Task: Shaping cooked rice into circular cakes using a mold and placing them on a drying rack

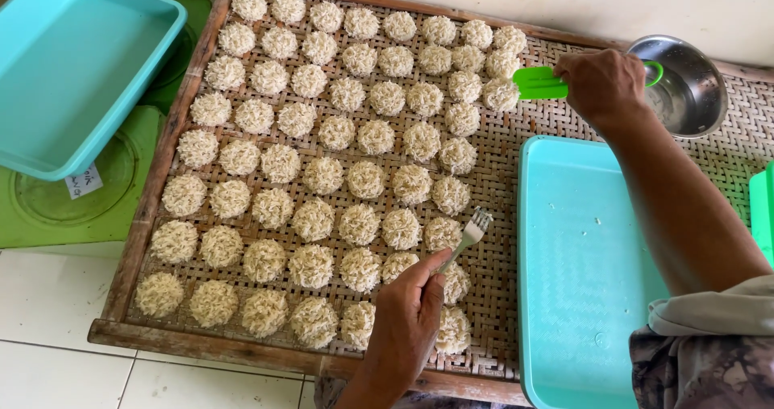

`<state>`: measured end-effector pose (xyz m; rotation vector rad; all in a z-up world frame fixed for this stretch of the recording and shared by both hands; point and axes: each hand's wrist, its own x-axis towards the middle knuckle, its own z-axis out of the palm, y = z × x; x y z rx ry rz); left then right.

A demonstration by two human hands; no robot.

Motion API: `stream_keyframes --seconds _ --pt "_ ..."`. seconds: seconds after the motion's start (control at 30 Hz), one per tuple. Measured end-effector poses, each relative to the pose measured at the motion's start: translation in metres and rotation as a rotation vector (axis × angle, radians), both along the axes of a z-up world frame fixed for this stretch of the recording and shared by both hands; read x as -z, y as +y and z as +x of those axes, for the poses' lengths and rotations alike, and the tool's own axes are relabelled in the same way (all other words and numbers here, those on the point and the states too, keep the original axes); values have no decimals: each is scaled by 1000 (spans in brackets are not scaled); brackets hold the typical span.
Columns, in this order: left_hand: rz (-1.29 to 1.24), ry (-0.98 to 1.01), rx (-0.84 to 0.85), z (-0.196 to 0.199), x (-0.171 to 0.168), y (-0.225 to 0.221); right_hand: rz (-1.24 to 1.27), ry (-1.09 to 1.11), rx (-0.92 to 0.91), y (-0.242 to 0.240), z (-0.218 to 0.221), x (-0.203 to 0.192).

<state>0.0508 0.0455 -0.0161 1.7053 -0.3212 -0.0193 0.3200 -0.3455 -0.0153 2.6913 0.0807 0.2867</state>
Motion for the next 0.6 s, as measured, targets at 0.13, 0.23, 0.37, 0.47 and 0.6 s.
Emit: stream_keyframes --seconds 0.13,0.23,0.37,0.47,0.6 --pt "21 -17 4 0 -1 -2 -206 -200 -126 27 -17 -19" --pt "27 -8 30 -3 1 -7 -243 -198 -140 35 -25 -26" --pt "26 -58 58 -7 -8 -14 3 -216 -78 21 -68 -52" --pt "28 -70 100 -14 -16 -24 266 -265 -93 6 -154 -71" --pt "73 -139 154 -28 -11 -49 498 147 257 -7 -272 -89"
